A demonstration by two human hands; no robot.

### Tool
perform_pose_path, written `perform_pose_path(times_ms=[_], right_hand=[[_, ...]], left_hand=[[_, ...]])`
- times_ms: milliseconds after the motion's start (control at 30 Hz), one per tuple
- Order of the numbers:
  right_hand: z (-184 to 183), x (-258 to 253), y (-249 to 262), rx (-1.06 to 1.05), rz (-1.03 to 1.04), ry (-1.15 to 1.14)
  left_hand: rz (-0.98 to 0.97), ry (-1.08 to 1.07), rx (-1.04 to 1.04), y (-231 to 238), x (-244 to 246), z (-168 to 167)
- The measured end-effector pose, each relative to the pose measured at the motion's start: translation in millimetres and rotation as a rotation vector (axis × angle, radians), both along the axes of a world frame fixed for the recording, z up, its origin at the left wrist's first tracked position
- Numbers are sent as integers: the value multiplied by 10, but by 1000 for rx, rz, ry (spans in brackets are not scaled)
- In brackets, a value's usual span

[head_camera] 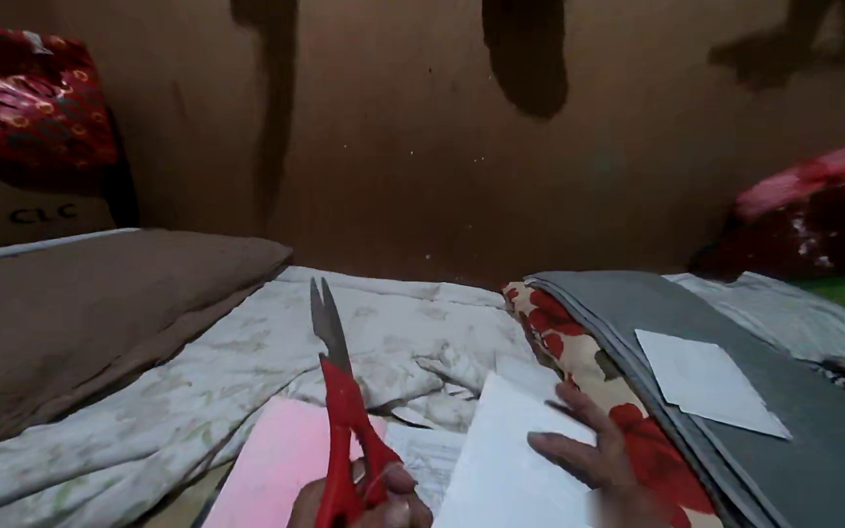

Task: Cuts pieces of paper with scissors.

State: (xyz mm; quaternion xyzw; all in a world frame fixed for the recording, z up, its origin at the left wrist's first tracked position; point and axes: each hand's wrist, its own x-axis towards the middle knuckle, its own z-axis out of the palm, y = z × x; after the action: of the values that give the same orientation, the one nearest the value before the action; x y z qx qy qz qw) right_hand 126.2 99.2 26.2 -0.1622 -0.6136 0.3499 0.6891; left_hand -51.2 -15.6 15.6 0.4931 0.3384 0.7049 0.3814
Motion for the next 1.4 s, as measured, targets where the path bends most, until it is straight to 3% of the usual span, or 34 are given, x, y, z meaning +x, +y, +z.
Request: perform_pose_path(times_ms=[167, 367, 400, 533, 600, 800, 967, 1067, 1233, 1400], right_hand=[[71, -14, -111, 33, -119, 1], [51, -4, -38, 173, -160, -22], [86, -24, -53, 125, -111, 12], [208, -132, -231, -498, 389, 230], [122, -153, -293, -533, 520, 83], [194, -217, -452, -589, 289, 86], [361, 54, -292, -525, 144, 272], [440, 157, -255, -515, 101, 340], [428, 217, -140, -528, 55, 364], [363, 244, -68, -251, -303, 14]], left_hand=[[-65, -53, -10, -18, 28, 17], [168, 16, -19, -3, 159, 45], [219, 7, 1, -2, 188, 52], [414, -19, 74, 23, 245, 80], [477, -5, 100, 42, 256, 83], [456, 47, 43, 12, 272, 90], [387, 612, -178, -3, 124, 0], [219, 758, -239, 38, 107, -53], [72, 704, -326, 67, 33, -31], [331, 438, -223, 50, -50, -55]])
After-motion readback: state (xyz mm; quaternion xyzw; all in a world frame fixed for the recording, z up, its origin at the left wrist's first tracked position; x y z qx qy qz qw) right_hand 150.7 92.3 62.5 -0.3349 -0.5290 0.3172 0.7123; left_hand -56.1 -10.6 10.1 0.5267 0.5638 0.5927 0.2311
